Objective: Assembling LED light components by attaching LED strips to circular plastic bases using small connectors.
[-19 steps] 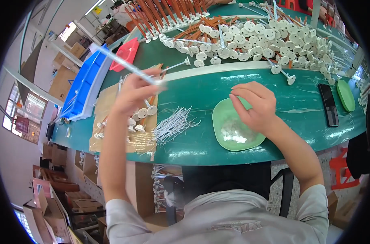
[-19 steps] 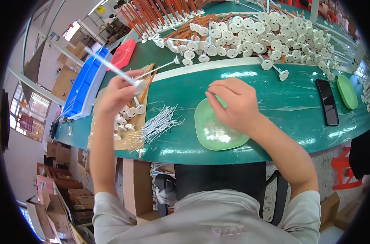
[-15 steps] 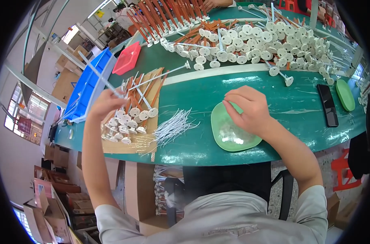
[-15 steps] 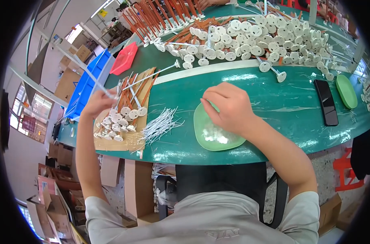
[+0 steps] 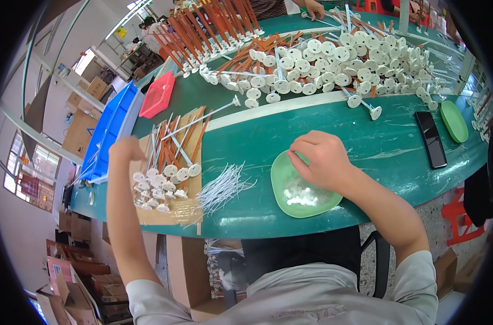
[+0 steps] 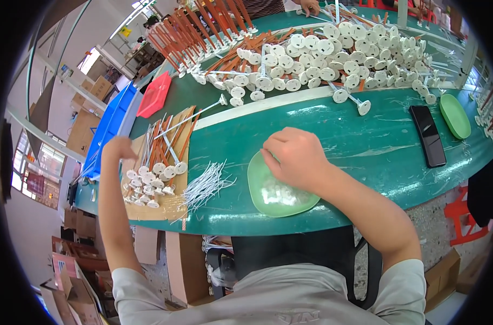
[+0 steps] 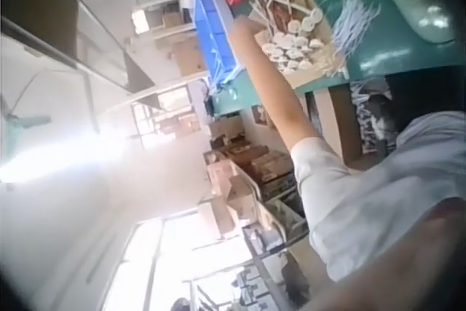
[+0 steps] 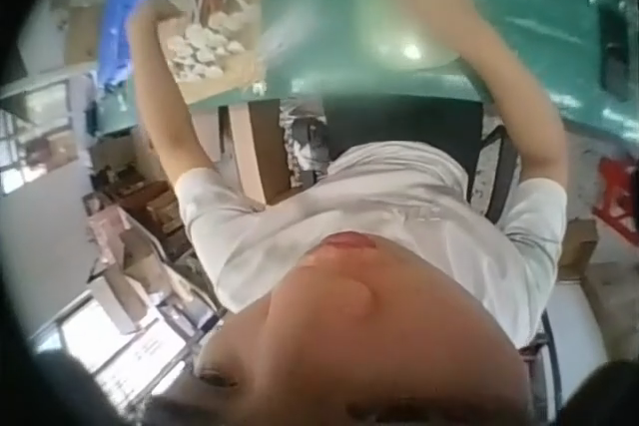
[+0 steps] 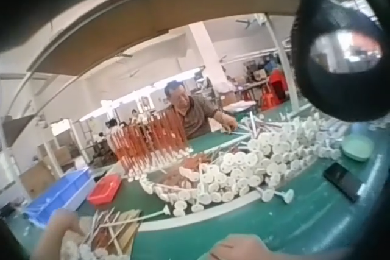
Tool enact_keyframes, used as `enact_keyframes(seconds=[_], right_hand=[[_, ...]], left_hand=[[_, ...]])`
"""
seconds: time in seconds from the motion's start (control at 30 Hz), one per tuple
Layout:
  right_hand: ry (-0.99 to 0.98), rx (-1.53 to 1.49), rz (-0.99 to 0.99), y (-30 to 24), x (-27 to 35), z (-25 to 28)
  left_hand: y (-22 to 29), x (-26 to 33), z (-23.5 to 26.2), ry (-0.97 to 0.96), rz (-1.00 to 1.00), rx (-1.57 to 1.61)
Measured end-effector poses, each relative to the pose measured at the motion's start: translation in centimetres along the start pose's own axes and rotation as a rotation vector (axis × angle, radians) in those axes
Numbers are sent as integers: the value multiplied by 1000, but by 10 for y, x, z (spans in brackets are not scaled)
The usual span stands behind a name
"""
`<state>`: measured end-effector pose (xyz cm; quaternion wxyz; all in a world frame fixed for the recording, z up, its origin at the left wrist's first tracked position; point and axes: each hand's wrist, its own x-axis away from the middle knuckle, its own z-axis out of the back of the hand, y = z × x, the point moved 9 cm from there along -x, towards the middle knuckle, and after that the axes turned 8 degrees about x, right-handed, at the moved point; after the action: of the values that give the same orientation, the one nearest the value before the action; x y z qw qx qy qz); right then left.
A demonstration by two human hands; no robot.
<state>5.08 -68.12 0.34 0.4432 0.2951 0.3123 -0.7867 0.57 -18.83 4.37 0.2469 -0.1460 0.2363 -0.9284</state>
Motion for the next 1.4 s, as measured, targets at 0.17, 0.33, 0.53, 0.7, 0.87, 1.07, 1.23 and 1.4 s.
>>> enact_keyframes(seconds=[0.17,0.33,0.53,0.7,0.87,1.07,1.23,1.4], right_hand=[[-33,-15,4,-3,4,0],[-32,-25,-26,2,5,-5],[-11,-44,-31,4,5,-1],[161,-66,12,-4,1,23],[490,-139,172,-26,1,66],[430,-186,173,-18,1,45],[315,-182,161,-21,3,30],[284,-134,154,-22,5,24]], left_hand=[[189,-2,86,512,-174,699],[278,-16,74,347,-156,647],[272,3,93,565,-297,670],[256,126,147,726,-618,1220],[277,199,150,849,-912,1434],[305,208,125,1017,-1027,1267],[308,205,105,1025,-998,1296],[309,205,101,1028,-1002,1279]])
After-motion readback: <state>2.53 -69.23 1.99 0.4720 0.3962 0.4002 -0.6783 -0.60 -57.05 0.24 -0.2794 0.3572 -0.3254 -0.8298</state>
